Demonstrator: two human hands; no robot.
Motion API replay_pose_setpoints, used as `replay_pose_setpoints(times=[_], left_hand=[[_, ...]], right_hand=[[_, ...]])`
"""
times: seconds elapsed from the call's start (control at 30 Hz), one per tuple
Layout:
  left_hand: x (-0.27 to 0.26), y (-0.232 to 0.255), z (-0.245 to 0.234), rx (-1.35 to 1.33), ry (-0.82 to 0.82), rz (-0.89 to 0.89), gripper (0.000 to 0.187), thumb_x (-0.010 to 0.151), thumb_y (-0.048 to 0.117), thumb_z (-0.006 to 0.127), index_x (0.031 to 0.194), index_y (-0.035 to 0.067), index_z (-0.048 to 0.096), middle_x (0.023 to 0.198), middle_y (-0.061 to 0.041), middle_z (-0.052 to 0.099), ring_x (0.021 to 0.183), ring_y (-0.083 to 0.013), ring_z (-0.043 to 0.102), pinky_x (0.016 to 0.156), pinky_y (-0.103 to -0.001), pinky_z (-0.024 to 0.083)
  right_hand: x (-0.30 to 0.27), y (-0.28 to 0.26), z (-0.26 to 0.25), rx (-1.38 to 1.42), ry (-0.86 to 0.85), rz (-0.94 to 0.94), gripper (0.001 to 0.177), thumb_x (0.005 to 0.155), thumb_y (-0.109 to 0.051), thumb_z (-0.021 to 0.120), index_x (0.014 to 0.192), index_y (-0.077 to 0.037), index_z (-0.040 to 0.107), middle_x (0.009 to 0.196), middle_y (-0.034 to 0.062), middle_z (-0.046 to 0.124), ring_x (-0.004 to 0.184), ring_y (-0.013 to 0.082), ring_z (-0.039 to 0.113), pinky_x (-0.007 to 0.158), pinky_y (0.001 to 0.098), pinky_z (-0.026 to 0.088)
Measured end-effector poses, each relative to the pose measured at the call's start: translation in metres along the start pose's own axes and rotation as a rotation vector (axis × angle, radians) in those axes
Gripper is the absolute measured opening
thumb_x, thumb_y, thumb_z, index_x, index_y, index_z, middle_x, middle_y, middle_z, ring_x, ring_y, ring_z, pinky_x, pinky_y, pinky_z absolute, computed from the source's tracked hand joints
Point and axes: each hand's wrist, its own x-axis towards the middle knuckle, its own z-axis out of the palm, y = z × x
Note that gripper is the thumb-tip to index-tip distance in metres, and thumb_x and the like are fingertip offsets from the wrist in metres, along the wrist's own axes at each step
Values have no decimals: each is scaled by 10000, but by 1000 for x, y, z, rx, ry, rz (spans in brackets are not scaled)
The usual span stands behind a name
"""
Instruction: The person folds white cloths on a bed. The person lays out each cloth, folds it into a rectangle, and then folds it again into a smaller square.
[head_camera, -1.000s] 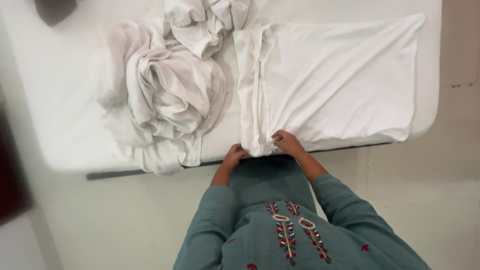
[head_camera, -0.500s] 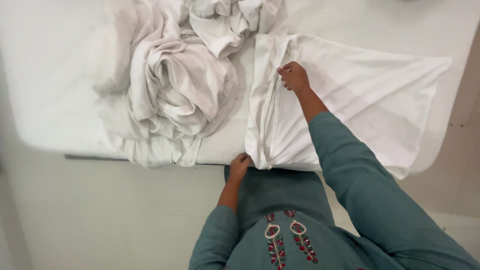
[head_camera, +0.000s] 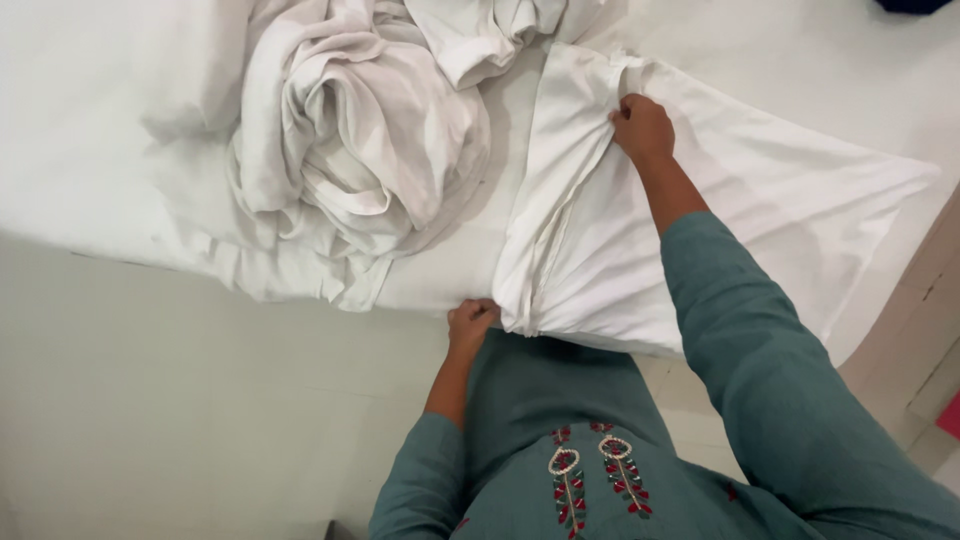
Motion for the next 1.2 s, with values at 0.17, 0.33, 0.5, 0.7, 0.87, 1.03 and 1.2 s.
replay_pose_setpoints(times=[0.17, 0.33, 0.5, 0.7, 0.87, 1.03, 1.2], left_hand=[[-5, 25, 7, -167, 109, 1, 279, 900, 264, 708, 941, -5, 771, 837, -75, 778, 787, -131, 689, 772, -280, 529], [-22, 64, 10, 133, 164, -130, 309, 760, 268, 845, 831, -6, 723, 694, -95, 694, 645, -163, 627, 658, -308, 495], [-26, 42, 0, 166, 197, -138, 280, 828, 240, 796, 806, -3, 661, 696, -83, 634, 651, -173, 557, 638, -329, 462], [-24, 35, -6, 108, 155, -130, 320, 864, 311, 796, 858, 11, 682, 725, -60, 657, 678, -141, 578, 659, -311, 480], [-10, 18, -9, 117, 66, -106, 393, 818, 347, 838, 912, -2, 683, 745, -20, 681, 693, -119, 620, 663, -276, 500], [3, -9, -14, 83, -93, -82, 492, 961, 344, 850, 906, -79, 607, 760, -55, 595, 718, -176, 523, 650, -320, 438], [4, 13, -12, 30, -139, -366, 490, 913, 331, 817, 1185, 45, 525, 916, -5, 579, 758, -172, 567, 665, -369, 466]], right_hand=[[-1, -40, -39, -36, 106, -193, 292, 782, -204, 873, 983, -62, 717, 859, 122, 739, 796, 291, 709, 714, 405, 542], [15, -74, -48, 36, 203, -351, 246, 893, -151, 851, 1060, -58, 695, 864, 131, 737, 801, 291, 724, 716, 405, 555], [2, -89, -37, 159, 62, -869, 504, 851, 1, 789, 1337, -9, 655, 1334, 211, 652, 1200, 370, 607, 990, 425, 503], [-77, -20, -47, 481, 212, -476, 279, 961, 8, 712, 1227, -55, 658, 1323, 99, 616, 1236, 242, 624, 972, 394, 525], [-188, 173, -40, 629, 642, -69, 240, 977, 82, 654, 1179, -47, 658, 1180, 61, 622, 1099, 184, 661, 896, 307, 597], [-365, 290, -49, 248, 918, 549, 225, 871, 68, 693, 1061, -48, 659, 1107, 86, 588, 929, 226, 614, 815, 349, 538], [-449, 332, -46, 886, 945, 1095, 291, 919, -45, 653, 1183, -130, 565, 1062, 51, 638, 903, 191, 625, 774, 373, 516]])
